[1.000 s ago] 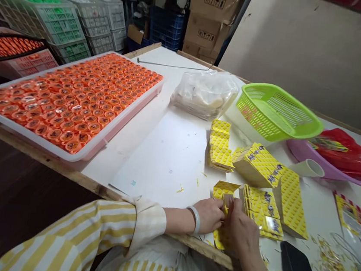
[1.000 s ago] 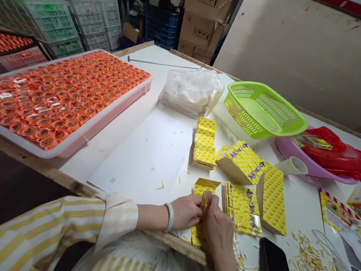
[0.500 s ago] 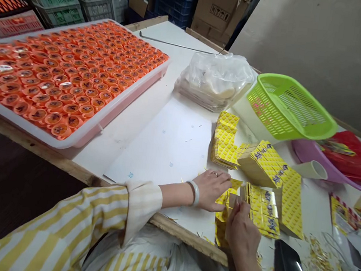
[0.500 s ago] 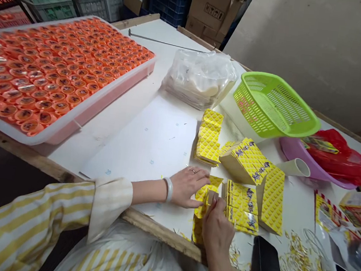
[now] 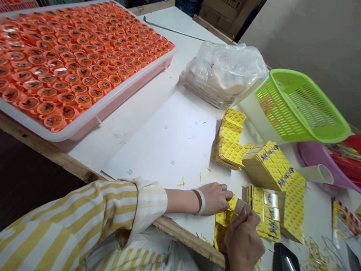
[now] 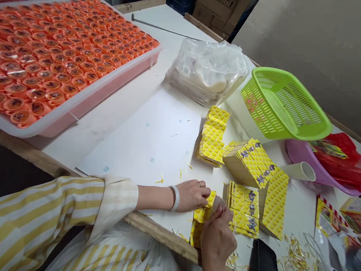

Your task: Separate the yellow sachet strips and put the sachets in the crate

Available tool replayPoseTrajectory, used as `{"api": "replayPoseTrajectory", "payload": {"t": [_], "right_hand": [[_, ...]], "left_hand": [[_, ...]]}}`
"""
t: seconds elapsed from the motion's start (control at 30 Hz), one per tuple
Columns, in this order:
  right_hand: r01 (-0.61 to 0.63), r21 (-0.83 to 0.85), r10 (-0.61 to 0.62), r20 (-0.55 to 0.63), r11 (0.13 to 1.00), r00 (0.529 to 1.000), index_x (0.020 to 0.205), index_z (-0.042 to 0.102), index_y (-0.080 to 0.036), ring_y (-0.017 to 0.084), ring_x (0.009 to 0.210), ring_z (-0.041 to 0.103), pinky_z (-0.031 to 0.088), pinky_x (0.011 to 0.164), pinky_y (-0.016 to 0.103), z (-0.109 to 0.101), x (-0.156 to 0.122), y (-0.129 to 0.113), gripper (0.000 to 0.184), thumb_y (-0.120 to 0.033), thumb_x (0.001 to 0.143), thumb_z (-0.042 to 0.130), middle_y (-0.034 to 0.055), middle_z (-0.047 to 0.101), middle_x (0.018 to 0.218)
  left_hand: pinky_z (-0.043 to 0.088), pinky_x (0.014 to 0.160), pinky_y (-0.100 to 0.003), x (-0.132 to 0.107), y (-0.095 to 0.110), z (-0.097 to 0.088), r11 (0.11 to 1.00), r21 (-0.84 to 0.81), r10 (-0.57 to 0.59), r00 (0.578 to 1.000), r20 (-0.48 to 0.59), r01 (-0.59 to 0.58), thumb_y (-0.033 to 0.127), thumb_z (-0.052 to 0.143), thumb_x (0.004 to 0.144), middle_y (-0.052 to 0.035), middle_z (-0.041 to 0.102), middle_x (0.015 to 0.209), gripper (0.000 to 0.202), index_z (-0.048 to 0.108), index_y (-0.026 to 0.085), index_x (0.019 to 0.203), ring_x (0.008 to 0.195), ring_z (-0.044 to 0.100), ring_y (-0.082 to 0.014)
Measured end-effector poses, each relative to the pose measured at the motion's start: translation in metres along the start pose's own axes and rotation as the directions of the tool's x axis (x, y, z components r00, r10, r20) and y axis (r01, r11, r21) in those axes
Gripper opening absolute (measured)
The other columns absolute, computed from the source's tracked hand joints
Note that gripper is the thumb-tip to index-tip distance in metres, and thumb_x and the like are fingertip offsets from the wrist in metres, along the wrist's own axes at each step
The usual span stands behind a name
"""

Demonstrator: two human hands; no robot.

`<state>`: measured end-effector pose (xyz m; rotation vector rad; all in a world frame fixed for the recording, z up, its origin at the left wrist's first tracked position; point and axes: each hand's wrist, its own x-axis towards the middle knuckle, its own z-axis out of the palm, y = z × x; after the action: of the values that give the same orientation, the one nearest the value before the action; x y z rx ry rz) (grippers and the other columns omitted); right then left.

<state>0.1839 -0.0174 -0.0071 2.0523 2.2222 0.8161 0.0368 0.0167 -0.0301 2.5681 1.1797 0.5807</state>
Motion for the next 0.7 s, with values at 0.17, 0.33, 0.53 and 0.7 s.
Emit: {"api": "replayPoseTrajectory", "payload": {"t": [0.17,0.33,0.53,0.7], "right_hand": [[0.002,-0.036,0.0,0.054,0.999,0.999,0.094,0.055,-0.013,0.017,0.035,0.049,0.016,0.039,0.023,0.0,0.004,0.0,0.035,-0.035,0.096,0.027,0.0026,0.053,0.043],[0.048,-0.036,-0.048,0.009,0.998,0.999,0.1,0.055,-0.013,0.016,0.035,0.048,0.015,0.04,0.023,0.004,0.004,0.002,0.035,-0.035,0.096,0.028,0.0031,0.055,0.043],[0.061,-0.04,-0.058,0.057,0.997,0.997,0.106,0.054,-0.012,0.016,0.037,0.048,0.018,0.041,0.024,0.001,0.004,0.003,0.039,-0.035,0.097,0.024,0.0041,0.056,0.046],[0.043,-0.046,-0.026,0.32,0.998,0.947,0.106,0.051,-0.015,0.02,0.043,0.054,0.021,0.042,0.025,-0.016,0.016,-0.006,0.038,-0.038,0.097,0.022,0.0035,0.056,0.048]], "left_hand": [[0.041,0.069,-0.032,0.001,-0.002,0.002,1.0,-0.018,-0.013,1.0,0.003,0.013,0.029,0.05,0.09,-0.0059,0.061,0.099,0.023,0.071,0.02,0.086,0.09,0.052,-0.0212],[0.04,0.065,-0.032,0.002,-0.002,0.001,1.0,-0.009,0.015,1.0,-0.007,-0.015,0.024,0.052,0.089,-0.006,0.061,0.095,0.02,0.07,0.02,0.083,0.089,0.053,-0.022],[0.041,0.065,-0.032,0.002,-0.003,0.0,0.989,0.054,0.139,0.99,-0.035,-0.137,0.017,0.055,0.087,-0.0078,0.061,0.092,0.018,0.07,0.02,0.078,0.089,0.054,-0.0212],[0.043,0.068,-0.032,0.004,-0.004,-0.003,0.998,-0.044,0.053,0.999,0.002,-0.052,0.022,0.054,0.088,-0.0071,0.062,0.095,0.018,0.07,0.02,0.079,0.088,0.056,-0.0209]]}}
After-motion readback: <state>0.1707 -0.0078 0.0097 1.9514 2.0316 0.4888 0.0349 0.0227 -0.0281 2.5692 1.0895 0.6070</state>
